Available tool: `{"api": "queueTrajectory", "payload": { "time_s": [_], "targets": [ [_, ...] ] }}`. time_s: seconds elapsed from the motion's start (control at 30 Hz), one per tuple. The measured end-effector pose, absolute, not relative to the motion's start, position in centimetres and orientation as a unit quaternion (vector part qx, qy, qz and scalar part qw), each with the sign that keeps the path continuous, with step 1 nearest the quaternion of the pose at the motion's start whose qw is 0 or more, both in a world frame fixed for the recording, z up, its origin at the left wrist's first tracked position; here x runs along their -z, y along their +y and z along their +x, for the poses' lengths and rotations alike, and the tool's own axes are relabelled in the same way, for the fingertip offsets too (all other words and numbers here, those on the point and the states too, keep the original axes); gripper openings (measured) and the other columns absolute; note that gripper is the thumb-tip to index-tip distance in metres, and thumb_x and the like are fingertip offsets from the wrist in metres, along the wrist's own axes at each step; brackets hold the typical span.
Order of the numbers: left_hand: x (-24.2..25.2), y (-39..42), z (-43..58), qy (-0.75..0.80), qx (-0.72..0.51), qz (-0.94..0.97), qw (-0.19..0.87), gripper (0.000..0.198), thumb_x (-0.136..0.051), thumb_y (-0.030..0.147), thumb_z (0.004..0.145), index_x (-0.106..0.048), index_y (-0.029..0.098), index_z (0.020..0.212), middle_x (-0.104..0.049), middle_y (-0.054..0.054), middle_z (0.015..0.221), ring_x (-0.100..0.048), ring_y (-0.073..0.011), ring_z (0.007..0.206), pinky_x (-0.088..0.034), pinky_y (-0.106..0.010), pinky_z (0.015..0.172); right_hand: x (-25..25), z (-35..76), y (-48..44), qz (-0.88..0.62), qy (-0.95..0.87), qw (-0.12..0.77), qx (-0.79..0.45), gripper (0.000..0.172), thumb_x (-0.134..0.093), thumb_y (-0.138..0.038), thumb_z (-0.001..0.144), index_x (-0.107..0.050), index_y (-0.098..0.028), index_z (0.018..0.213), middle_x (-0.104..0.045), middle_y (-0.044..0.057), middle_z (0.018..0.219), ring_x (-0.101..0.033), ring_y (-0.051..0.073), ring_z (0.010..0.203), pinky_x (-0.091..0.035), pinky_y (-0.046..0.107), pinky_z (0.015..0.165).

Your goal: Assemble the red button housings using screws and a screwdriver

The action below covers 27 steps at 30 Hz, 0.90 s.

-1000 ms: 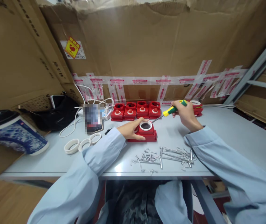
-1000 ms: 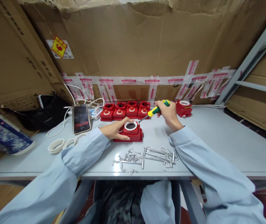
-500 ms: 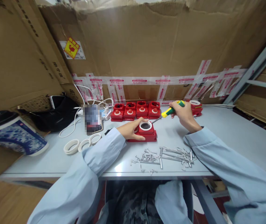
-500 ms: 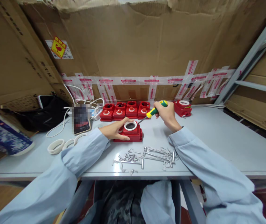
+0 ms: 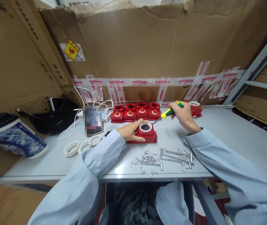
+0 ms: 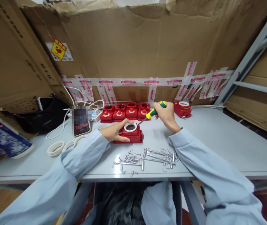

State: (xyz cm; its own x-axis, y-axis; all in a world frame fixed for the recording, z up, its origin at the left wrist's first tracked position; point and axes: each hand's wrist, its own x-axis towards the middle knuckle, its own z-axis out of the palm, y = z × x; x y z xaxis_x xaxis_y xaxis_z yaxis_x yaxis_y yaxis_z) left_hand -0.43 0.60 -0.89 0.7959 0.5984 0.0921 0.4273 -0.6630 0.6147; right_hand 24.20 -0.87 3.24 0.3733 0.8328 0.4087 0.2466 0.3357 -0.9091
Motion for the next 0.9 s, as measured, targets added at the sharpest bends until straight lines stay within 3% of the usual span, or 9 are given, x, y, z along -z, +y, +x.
{"api": "queueTrajectory", "payload": {
  "time_s": [0.57,0.77,0.9],
  "targets": [
    [0.8,0.3,-0.4,0.294,-0.134,0.904,0.279,0.078,-0.070,0.044,0.069,-0.032,0.022,0.133,-0.053,-0.010,0.128,-0.055,-0.0258,0.112,-0.040,-0.036,0.096,-3.2,24.2,-0.9,-0.553,-0.500,0.630,-0.219,0.018,-0.059,-0.023,0.064,-0.051,-0.017,0.049,-0.047,-0.004,0.035,-0.045,0.010,0.029,-0.035,0.021,0.029],
    [0.8,0.4,-0.4,0.299,-0.138,0.901,0.281,0.079,-0.072,0.045,0.068,-0.033,0.022,0.133,-0.053,-0.011,0.129,-0.055,-0.0266,0.113,-0.041,-0.038,0.096,-4.3,23.3,-1.7,-0.573,-0.591,0.566,-0.043,0.023,-0.059,-0.028,0.068,-0.051,-0.017,0.049,-0.047,-0.003,0.042,-0.045,0.010,0.042,-0.035,0.024,0.042],
    [0.8,0.4,-0.3,0.286,-0.148,0.900,0.294,0.079,-0.072,0.042,0.068,-0.033,0.021,0.133,-0.049,-0.013,0.135,-0.050,-0.0265,0.120,-0.038,-0.039,0.102,-5.1,21.4,-1.8,-0.491,-0.650,0.579,0.027,0.015,-0.058,-0.032,0.075,-0.054,-0.018,0.071,-0.053,-0.003,0.060,-0.047,0.011,0.054,-0.039,0.025,0.055]
  ]
}}
